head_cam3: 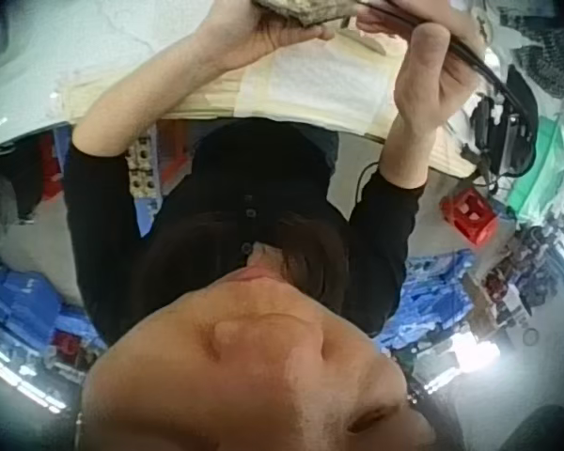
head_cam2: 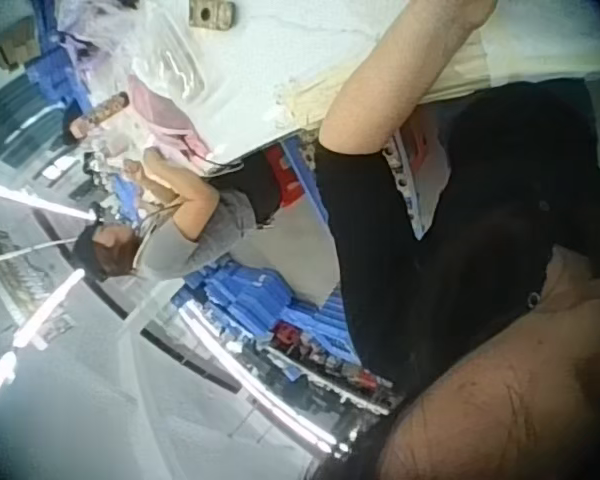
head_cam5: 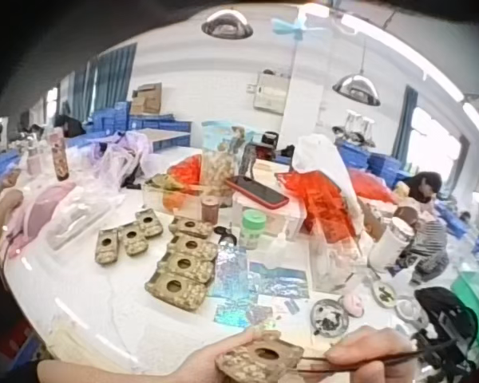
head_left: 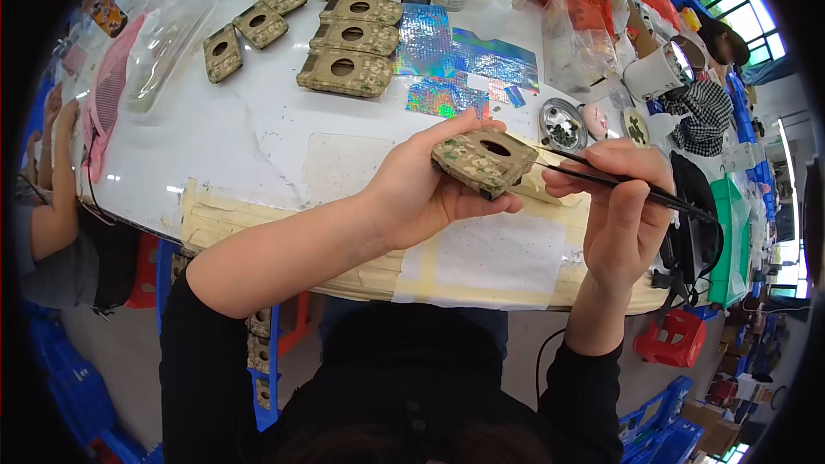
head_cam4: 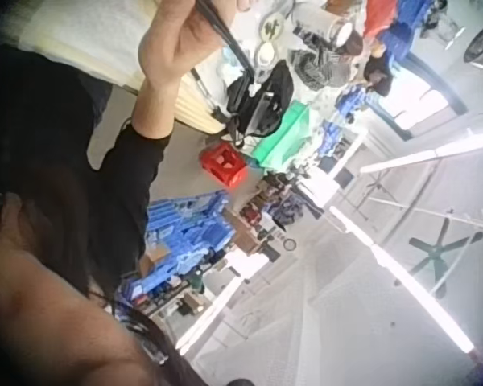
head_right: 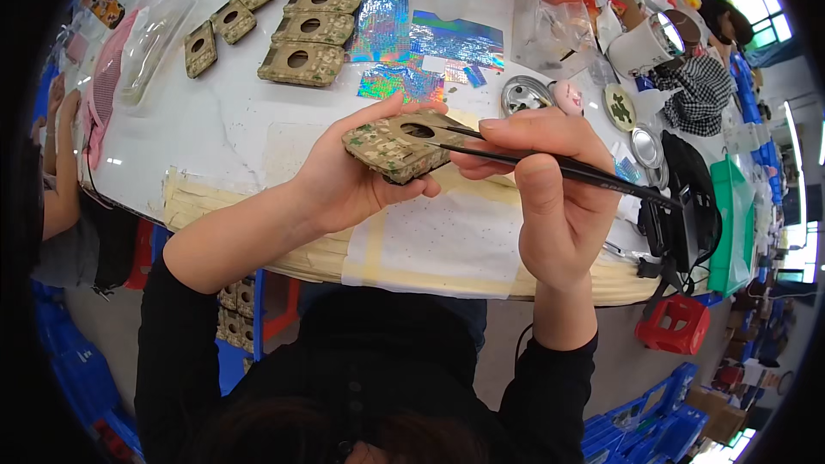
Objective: Applying camouflage decals to the hull of a model tank using tweezers.
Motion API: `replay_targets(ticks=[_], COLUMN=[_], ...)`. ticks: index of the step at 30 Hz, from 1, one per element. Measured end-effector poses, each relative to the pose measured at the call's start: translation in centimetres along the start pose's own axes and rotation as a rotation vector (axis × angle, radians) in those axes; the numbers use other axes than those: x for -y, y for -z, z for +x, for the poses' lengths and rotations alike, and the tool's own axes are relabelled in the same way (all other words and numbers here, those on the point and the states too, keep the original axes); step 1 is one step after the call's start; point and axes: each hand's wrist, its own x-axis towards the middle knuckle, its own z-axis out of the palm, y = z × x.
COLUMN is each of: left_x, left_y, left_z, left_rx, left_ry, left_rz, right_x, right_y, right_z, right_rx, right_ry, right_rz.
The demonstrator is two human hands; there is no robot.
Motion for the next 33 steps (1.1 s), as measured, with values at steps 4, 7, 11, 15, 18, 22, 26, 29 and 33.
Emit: replay_targets(ticks=[4,7,11,15,18,22,26,29,33], left_x=[0.1,0.4,0.4,-0.1,-0.1,0.1,-0.3,-0.8,-3.8], left_y=[-0.9,-1.5,-1.2,-1.4,-1.5,-1.5,-0.9,-0.2,2.8], left_z=[-0.3,-0.4,0.3,0.1,0.1,0.2,-0.1,-1.4,-6.5], left_rx=[-0.057,-0.108,-0.035,-0.017,0.013,0.024,-0.102,-0.236,-0.449], left_ry=[-0.087,-0.237,-0.407,-0.452,-0.495,-0.519,-0.444,-0.394,-0.491], left_rz=[0.001,0.111,0.309,0.456,0.476,0.47,0.537,0.431,0.601], right_x=[0.2,0.0,-1.1,-1.7,-2.0,-1.9,-1.4,-1.3,-1.3], right_y=[-0.7,-1.2,-1.0,-0.8,-0.4,0.1,0.0,0.4,0.5], right_z=[-0.6,-0.9,-1.7,-2.1,-2.3,-2.6,-2.8,-2.8,-2.9], right_rx=[-0.062,-0.099,-0.103,-0.103,-0.109,-0.117,-0.142,-0.149,-0.165], right_ry=[0.051,0.083,0.183,0.27,0.345,0.382,0.392,0.405,0.41], right_rz=[-0.182,-0.381,-0.495,-0.522,-0.57,-0.614,-0.647,-0.672,-0.666])
